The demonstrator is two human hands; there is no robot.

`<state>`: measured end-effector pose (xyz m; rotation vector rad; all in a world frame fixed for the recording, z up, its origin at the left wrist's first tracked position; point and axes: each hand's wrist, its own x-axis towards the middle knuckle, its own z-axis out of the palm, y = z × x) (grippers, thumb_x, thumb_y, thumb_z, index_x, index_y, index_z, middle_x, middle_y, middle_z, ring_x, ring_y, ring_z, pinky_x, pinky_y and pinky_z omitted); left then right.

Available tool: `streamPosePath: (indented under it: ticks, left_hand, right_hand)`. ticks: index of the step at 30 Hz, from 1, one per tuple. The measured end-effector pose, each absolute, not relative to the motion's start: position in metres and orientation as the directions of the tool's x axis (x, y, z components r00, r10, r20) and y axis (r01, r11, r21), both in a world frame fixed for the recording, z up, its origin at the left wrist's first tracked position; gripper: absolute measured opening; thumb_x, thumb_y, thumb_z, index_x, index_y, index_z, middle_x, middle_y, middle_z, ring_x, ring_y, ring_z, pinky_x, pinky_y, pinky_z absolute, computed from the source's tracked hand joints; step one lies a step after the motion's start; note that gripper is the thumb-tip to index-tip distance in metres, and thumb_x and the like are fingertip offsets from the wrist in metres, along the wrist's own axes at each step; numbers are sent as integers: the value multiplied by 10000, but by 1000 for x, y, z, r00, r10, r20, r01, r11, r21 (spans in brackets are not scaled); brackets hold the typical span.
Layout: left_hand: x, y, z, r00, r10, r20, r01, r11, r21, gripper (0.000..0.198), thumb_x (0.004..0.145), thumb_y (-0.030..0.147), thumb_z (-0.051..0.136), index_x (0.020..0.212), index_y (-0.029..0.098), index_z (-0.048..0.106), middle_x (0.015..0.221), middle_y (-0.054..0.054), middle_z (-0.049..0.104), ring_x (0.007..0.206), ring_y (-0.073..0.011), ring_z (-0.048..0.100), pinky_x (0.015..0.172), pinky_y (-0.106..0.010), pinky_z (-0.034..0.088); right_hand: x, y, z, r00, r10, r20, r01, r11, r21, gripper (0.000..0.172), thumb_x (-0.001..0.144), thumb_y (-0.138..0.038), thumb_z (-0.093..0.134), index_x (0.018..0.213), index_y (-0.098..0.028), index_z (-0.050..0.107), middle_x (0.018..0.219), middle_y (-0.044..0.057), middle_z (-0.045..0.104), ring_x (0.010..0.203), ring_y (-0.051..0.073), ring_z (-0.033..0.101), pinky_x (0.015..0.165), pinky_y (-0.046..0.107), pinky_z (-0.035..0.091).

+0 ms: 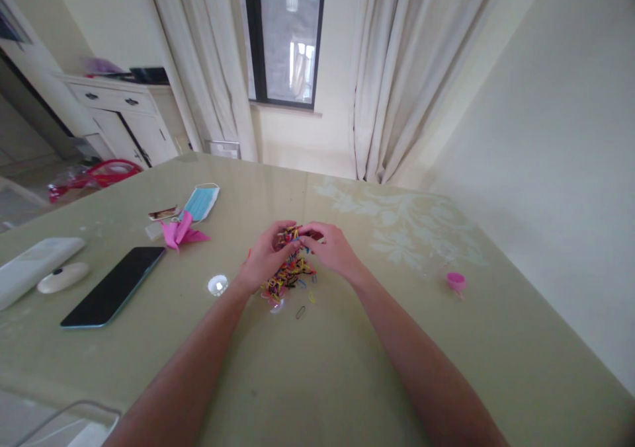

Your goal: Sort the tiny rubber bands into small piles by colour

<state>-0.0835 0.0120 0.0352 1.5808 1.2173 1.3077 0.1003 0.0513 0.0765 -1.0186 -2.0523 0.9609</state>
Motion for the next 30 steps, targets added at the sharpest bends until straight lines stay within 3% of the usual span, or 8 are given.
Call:
streamPosePath:
  ticks: [3, 7, 11, 16, 20, 23, 27, 30]
  left_hand:
    - [-81, 10, 39, 70, 954, 292, 110, -299, 948, 498, 924, 435, 718, 1342, 204, 578, 1260, -107, 731, 1166, -256, 702, 1022, -426, 570]
    - [-81, 10, 41, 87, 950, 300, 13, -302, 953, 524, 887, 393, 778, 1334, 202, 583, 1321, -115, 714, 1242, -266, 676, 1083, -438, 543]
    - [-86, 13, 40, 72, 952, 297, 34, -300, 953, 478, 872, 408, 783, 1266, 193, 619, 1275, -116, 740, 1178, -261, 705, 1057, -451, 556]
    - [-91, 14, 42, 93, 958, 272, 193, -286, 939, 400, 862, 467, 759, 1151, 198, 694, 1169, -101, 780, 1091, -267, 725, 999, -450, 572]
    - [-95, 11, 45, 159, 968, 196, 366, -242, 899, 374, 843, 508, 757, 1074, 214, 729, 1079, -72, 791, 1015, -267, 730, 939, -431, 578]
    - [-100, 6, 45, 202, 965, 167, 552, -253, 795, 372, 829, 525, 749, 1052, 227, 745, 1081, -70, 771, 1012, -279, 712, 948, -443, 561]
    - [-106, 1, 40, 291, 950, 118, 782, -307, 543, 713, 658, 498, 885, 1306, 272, 691, 1318, -105, 684, 1200, -366, 629, 1092, -533, 466]
    - [-103, 1, 35, 306, 948, 85, 815, -308, 491, 777, 625, 483, 908, 1331, 261, 672, 1348, -126, 647, 1228, -381, 610, 1096, -523, 464]
  right_hand:
    - [98, 48, 83, -470, 854, 223, 303, 393, -868, 150, 948, -141, 672, 1044, -198, 773, 1052, 35, 809, 858, 160, 749, 863, 304, 594]
    - [96, 47, 85, -464, 848, 258, 214, 389, -896, 234, 905, -53, 660, 1068, -198, 743, 1109, 39, 793, 981, 159, 755, 940, 313, 587]
    - [96, 45, 88, -476, 837, 270, 198, 401, -894, 228, 918, -55, 638, 1068, -197, 735, 1119, 53, 792, 1020, 167, 748, 940, 328, 588]
    - [101, 46, 91, -478, 844, 241, 365, 441, -820, 241, 927, -98, 670, 1128, -213, 737, 1074, 43, 792, 921, 160, 733, 844, 304, 584]
    - [110, 49, 88, -567, 806, 168, 543, 519, -660, 249, 912, -152, 730, 1156, -197, 758, 1100, 75, 765, 903, 169, 709, 844, 293, 546]
    - [116, 50, 82, -634, 773, 19, 653, 548, -523, 467, 824, -209, 836, 1280, -215, 736, 1184, 108, 736, 1013, 242, 708, 891, 332, 529]
    - [114, 49, 71, -647, 758, -80, 705, 555, -440, 814, 705, -270, 932, 1455, -219, 618, 1321, 147, 688, 1190, 341, 656, 996, 406, 503]
    - [109, 49, 64, -728, 685, -35, 616, 632, -470, 810, 672, -234, 944, 1415, -178, 628, 1352, 151, 681, 1257, 337, 617, 1063, 406, 468]
